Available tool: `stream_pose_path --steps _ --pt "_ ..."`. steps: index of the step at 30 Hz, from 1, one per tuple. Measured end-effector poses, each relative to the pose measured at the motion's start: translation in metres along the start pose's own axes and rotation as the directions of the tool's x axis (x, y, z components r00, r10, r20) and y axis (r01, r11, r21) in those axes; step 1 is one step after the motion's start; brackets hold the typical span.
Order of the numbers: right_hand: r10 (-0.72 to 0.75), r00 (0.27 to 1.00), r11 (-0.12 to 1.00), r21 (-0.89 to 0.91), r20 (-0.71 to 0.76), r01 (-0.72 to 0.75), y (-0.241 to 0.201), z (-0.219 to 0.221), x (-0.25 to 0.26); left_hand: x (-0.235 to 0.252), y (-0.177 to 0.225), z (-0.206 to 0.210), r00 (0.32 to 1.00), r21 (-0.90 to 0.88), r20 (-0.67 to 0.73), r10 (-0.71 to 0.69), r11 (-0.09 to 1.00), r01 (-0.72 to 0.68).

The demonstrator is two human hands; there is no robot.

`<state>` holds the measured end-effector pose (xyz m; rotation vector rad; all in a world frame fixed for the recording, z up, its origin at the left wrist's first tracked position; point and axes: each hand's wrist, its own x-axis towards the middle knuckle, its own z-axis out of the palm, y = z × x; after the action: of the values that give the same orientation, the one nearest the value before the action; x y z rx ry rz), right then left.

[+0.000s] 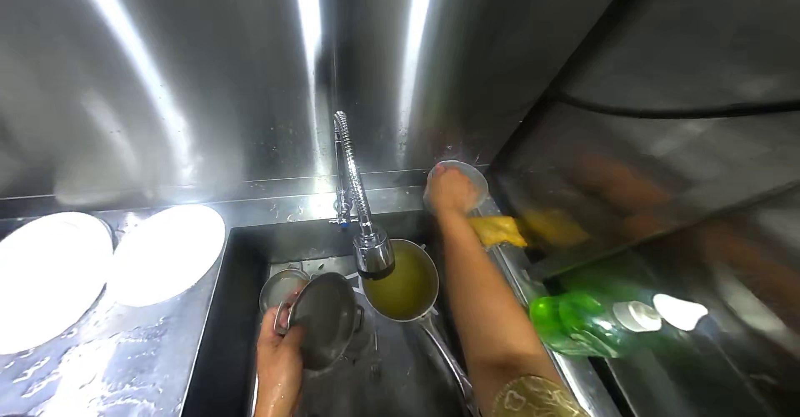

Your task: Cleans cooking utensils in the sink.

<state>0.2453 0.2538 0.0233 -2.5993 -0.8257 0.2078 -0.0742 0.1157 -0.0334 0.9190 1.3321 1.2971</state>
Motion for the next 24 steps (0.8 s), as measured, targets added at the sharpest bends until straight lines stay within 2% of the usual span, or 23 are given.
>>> stream_pose_path --steps 2,3,5,6,8,10,11,12,15,17,20,22,24 --pt "0.01 0.995 0.978 0.209 -0.099 0.011 0.007 -0.012 -0.003 0.004 0.008 0.006 1.0 -0.043 0.015 -0.001 0.999 0.001" --pt "0.031 0.985 0.924 0.381 -0.169 0.037 0.014 -0.02 -0.006 0.005 0.013 0.007 1.0 -0.063 0.025 -0.02 0.998 0.021" --pt "0.119 0.949 0.703 0.7 -0.292 0.127 0.025 -0.038 -0.017 0.005 0.023 0.011 0.997 -0.091 0.051 -0.052 0.994 0.057" --pt "0.152 0.938 0.574 0.801 -0.311 0.173 0.029 -0.045 -0.029 0.004 0.025 0.013 0.996 -0.115 0.053 -0.069 0.99 0.075" --pt "0.176 0.96 0.349 0.926 -0.217 0.146 0.035 -0.051 -0.071 -0.001 0.024 0.013 0.99 -0.185 0.071 -0.125 0.973 0.136" --pt "0.104 0.992 0.255 0.966 -0.066 0.037 0.043 -0.039 -0.127 -0.004 0.021 0.011 0.977 -0.274 0.107 -0.182 0.94 0.205" --pt "0.04 0.999 0.266 0.964 -0.027 0.016 0.048 -0.025 -0.153 -0.005 0.019 0.013 0.97 -0.309 0.129 -0.205 0.921 0.235" --pt "-0.025 1.0 0.324 0.946 -0.011 0.019 0.052 -0.009 -0.177 -0.006 0.018 0.015 0.961 -0.323 0.161 -0.226 0.908 0.268" --pt "-0.16 0.98 0.547 0.837 0.116 -0.009 0.045 0.028 -0.25 -0.014 0.017 0.016 0.932 -0.314 0.22 -0.289 0.883 0.348" --pt "-0.318 0.939 0.654 0.747 0.128 0.12 0.038 0.041 -0.293 -0.019 0.012 0.013 0.911 -0.304 0.254 -0.326 0.867 0.395" --pt "-0.543 0.84 0.601 0.693 -0.01 0.397 0.046 0.05 -0.345 -0.02 0.005 -0.002 0.895 -0.33 0.285 -0.343 0.842 0.428" --pt "-0.672 0.74 0.567 0.657 0.021 0.496 0.065 0.043 -0.354 -0.016 0.011 -0.014 0.894 -0.321 0.282 -0.35 0.843 0.431" --pt "-0.785 0.618 0.536 0.54 0.037 0.649 0.089 0.038 -0.344 -0.014 0.018 -0.026 0.903 -0.316 0.294 -0.313 0.86 0.401"
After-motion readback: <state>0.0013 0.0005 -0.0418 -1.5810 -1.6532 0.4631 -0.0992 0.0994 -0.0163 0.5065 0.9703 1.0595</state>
